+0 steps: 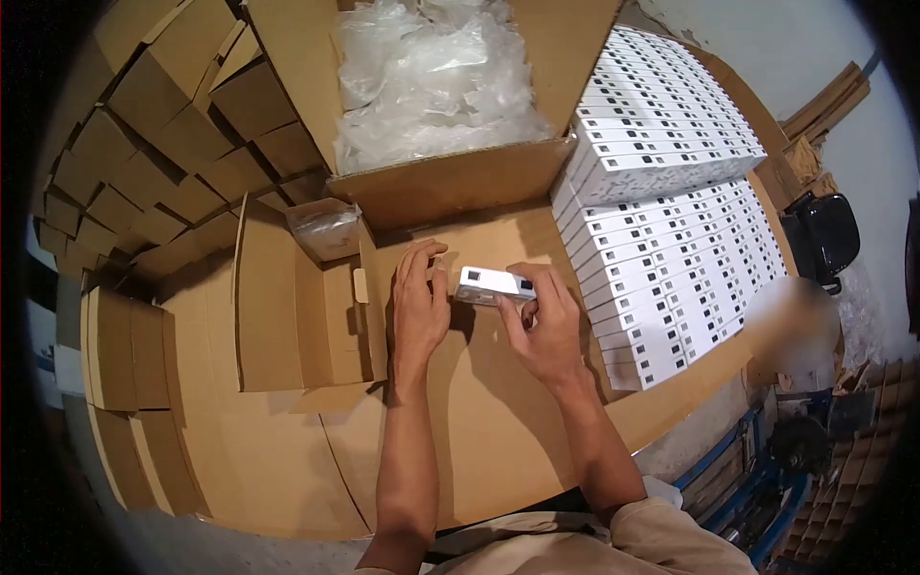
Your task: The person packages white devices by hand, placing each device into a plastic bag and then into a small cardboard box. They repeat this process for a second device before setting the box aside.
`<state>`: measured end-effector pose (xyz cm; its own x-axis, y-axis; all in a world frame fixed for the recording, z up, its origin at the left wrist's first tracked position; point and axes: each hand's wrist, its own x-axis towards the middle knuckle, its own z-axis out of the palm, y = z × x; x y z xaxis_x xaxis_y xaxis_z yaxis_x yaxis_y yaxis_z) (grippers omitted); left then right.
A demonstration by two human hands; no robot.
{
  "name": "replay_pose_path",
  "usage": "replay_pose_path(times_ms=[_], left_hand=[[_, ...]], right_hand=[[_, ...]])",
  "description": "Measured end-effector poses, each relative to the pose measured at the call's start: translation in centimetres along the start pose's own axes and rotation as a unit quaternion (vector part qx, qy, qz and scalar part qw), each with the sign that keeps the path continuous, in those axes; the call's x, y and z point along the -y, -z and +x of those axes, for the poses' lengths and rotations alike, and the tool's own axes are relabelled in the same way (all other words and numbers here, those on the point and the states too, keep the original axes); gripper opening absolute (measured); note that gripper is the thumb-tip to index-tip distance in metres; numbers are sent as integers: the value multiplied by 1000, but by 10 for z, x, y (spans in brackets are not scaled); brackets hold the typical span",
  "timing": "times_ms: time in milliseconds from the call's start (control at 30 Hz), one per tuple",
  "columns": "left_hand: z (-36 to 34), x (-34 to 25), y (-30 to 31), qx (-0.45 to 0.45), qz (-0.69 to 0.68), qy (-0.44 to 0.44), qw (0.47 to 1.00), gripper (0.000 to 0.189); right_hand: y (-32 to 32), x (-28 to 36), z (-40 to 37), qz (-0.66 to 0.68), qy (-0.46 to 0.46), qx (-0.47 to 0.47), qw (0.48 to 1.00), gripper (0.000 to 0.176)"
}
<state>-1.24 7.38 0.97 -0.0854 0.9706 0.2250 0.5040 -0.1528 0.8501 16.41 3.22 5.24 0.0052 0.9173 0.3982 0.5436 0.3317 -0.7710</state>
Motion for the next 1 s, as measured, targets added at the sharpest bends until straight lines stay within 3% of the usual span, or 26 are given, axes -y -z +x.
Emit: replay_pose_path(times_ms=[67,167,267,567,667,767,867,1000], left_hand=[[3,-6,3,-11,-42,58,997,26],[5,-6,4,-58,-47,88,993,27],[3,-9,6,-72,-140,125,979,28],[5,4,2,-30,-326,135,935,17],[5,7,-8,-56,-333,116,934,26],[4,3,-15,-86,-301,62,948,34],[2,-3,-4,-33,-184,75,979,37],[4,13,-7,-43,-142,66,987,32]], right_hand=[[-6,-2,15,-7,11,1,1000,31],[-16,-2,30,12,4,2,1000,33],[-25,-6,34,27,22,-3,999,33],[-34,-44,28,176,39,7,984,26],[-39,-49,31,127,46,-34,990,22],[-43,-58,31,271,-40,13,962,21],[-43,-67,32,237,-76,22,968,26],[-39,-69,35,188,-33,6,982,34]])
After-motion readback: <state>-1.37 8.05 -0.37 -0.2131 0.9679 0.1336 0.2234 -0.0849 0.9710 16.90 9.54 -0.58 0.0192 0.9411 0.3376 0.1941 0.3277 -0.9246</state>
